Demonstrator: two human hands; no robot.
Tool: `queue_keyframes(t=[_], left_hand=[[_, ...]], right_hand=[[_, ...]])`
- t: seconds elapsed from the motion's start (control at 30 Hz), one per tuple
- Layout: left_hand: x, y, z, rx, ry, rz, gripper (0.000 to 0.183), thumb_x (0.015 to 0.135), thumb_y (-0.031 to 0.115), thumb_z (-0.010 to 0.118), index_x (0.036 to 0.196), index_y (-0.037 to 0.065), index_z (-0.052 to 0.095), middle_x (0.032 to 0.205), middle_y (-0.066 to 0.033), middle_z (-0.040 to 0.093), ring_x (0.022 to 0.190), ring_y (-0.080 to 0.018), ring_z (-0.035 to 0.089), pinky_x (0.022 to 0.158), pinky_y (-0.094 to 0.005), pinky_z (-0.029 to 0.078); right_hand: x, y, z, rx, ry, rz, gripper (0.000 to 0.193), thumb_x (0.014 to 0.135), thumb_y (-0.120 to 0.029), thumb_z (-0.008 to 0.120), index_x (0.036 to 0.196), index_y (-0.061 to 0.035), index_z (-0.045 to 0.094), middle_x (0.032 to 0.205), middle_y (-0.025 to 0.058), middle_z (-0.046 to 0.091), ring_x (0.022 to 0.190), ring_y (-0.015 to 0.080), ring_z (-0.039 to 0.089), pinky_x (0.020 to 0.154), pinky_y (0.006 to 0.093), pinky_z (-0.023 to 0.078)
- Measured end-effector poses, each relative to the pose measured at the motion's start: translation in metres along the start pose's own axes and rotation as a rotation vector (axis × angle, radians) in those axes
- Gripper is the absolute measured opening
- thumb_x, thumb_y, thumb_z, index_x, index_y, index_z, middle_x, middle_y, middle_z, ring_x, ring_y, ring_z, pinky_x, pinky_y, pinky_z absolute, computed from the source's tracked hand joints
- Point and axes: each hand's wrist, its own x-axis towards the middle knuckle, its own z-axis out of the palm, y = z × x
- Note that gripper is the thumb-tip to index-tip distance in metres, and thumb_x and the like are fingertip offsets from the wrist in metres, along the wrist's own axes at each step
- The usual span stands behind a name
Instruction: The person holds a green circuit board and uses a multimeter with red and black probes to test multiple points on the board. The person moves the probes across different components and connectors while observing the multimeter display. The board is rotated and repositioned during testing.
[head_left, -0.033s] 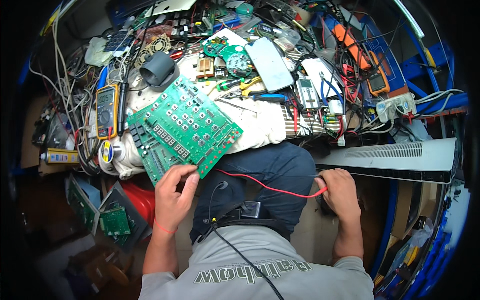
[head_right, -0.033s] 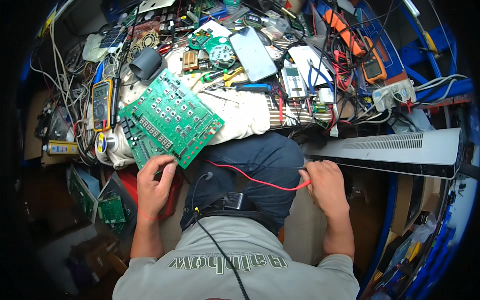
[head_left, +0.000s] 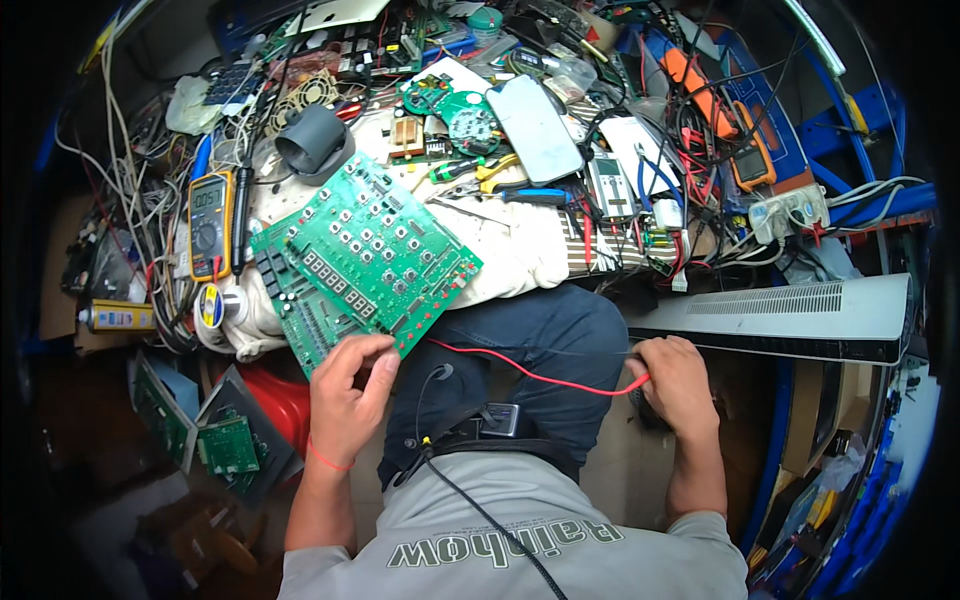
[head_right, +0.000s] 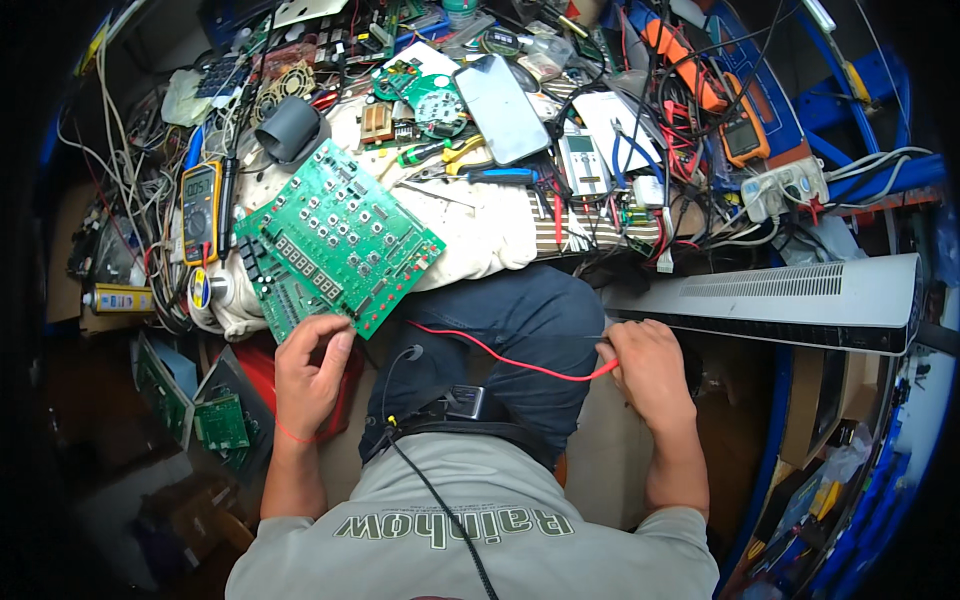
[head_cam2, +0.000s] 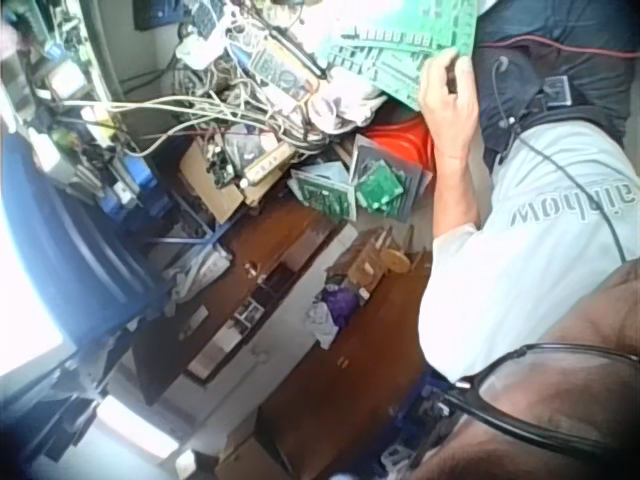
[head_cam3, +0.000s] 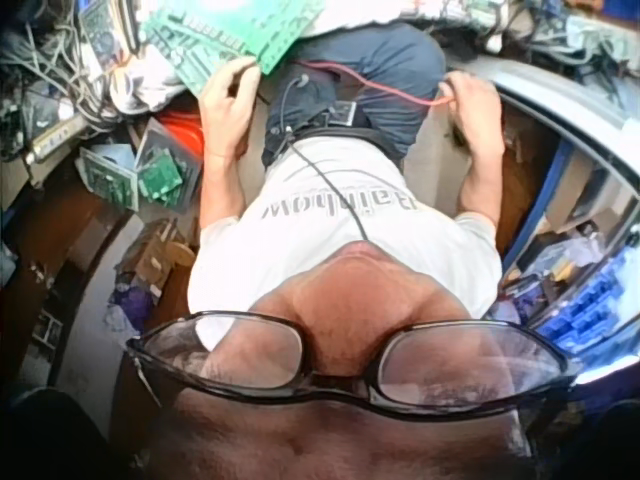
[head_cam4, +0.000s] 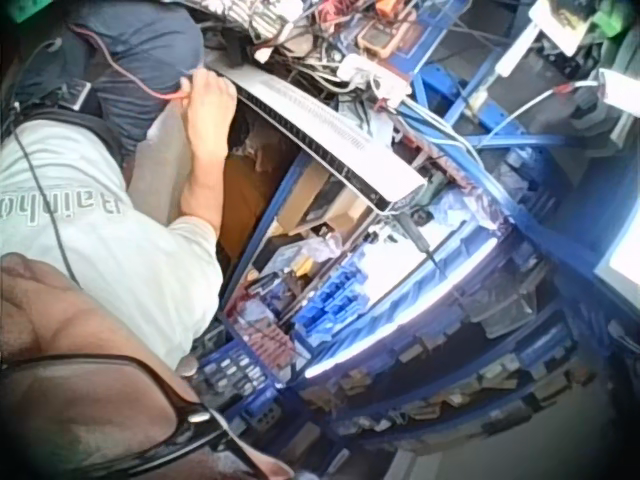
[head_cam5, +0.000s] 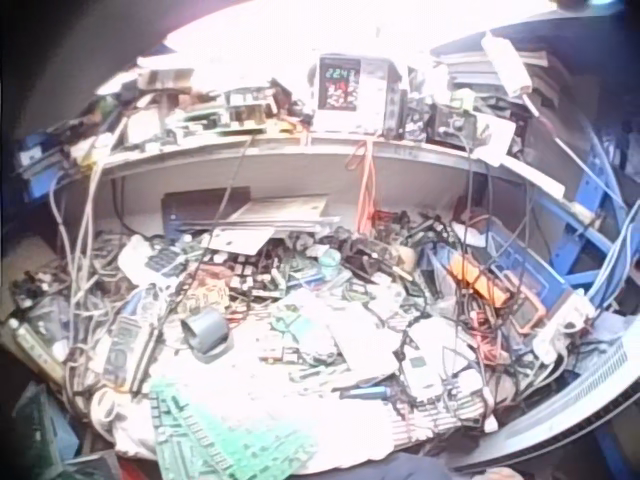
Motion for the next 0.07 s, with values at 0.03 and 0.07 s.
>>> queue_keyframes(t=[0.03,0.07], left_hand=[[-0.0026,-0.0016,0.0008,-0.031,-0.030,-0.001,0.012,0.098,0.004,0.072,0.109,0.000,0.072,0.097,-0.0099,0.072,0.079,-0.0193,0.069,0.073,-0.0292,0.055],[-0.0037,-0.0037,0.0027,-0.062,-0.058,-0.002,0.012,0.098,0.005,0.072,0.109,0.001,0.073,0.098,-0.0097,0.072,0.080,-0.0193,0.069,0.074,-0.0290,0.055]], right_hand=[[-0.0018,0.0056,0.0012,0.026,0.011,-0.087,0.026,0.086,-0.017,0.079,0.108,-0.0069,0.069,0.099,0.0100,0.070,0.102,0.0324,0.067,0.103,0.0463,0.048],[-0.0035,0.0114,0.0018,0.053,-0.006,-0.145,0.034,0.085,-0.022,0.080,0.115,-0.0080,0.069,0.109,0.0123,0.070,0.111,0.0331,0.065,0.106,0.0465,0.046]])
